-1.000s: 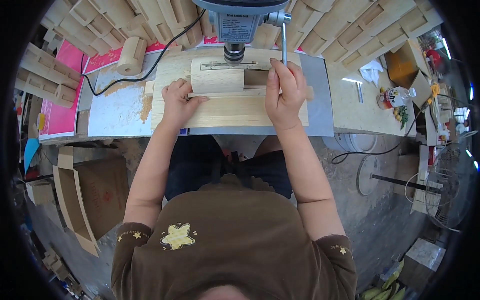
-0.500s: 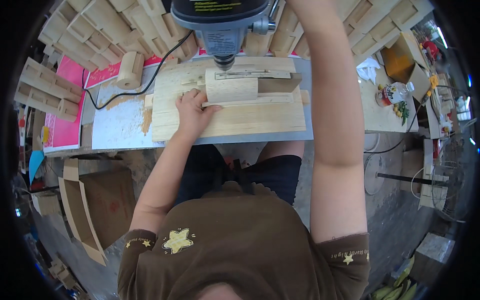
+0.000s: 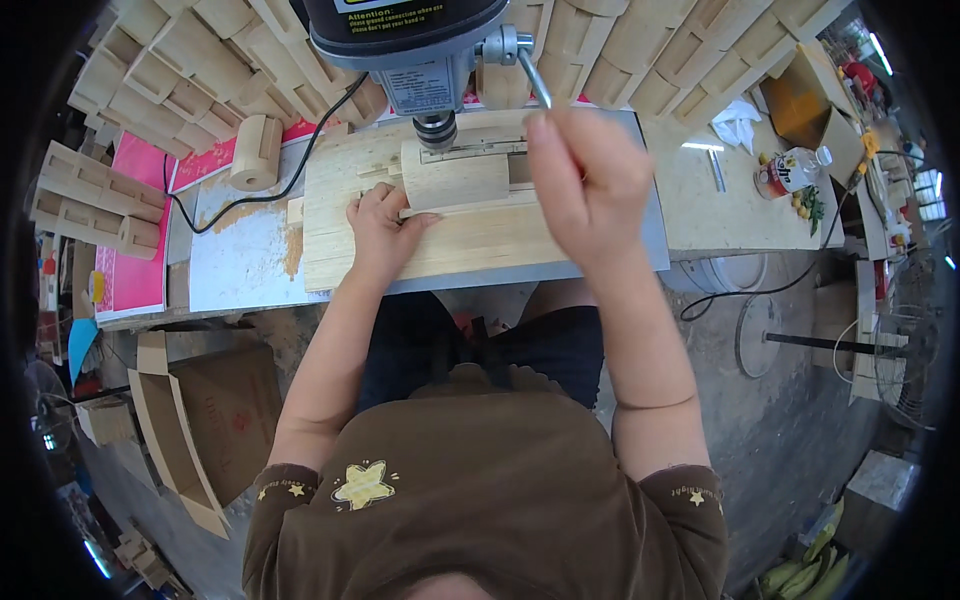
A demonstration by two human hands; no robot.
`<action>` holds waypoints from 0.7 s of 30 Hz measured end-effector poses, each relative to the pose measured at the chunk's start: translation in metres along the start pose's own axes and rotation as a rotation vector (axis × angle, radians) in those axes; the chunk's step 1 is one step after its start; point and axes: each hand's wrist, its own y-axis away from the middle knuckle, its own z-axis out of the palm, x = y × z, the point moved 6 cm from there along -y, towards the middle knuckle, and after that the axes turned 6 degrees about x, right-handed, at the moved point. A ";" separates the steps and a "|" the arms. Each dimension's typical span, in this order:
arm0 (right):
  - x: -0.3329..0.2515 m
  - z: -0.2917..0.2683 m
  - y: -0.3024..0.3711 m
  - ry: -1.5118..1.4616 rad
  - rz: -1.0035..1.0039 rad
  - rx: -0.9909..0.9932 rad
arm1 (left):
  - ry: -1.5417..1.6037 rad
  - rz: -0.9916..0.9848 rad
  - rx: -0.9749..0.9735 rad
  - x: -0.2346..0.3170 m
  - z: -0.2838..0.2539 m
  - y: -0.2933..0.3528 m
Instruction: Drilling vertical holes into cylindrical wooden blocks using a drill press.
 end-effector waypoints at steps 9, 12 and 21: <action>0.057 0.025 0.050 0.031 -0.271 0.177 | 0.008 0.115 0.065 0.005 0.003 -0.003; 0.051 0.026 0.055 0.147 -0.364 0.186 | 0.023 0.171 0.148 -0.002 0.007 0.005; -0.008 0.018 -0.116 0.213 -0.126 0.251 | 0.000 -0.071 -0.097 -0.002 0.002 0.002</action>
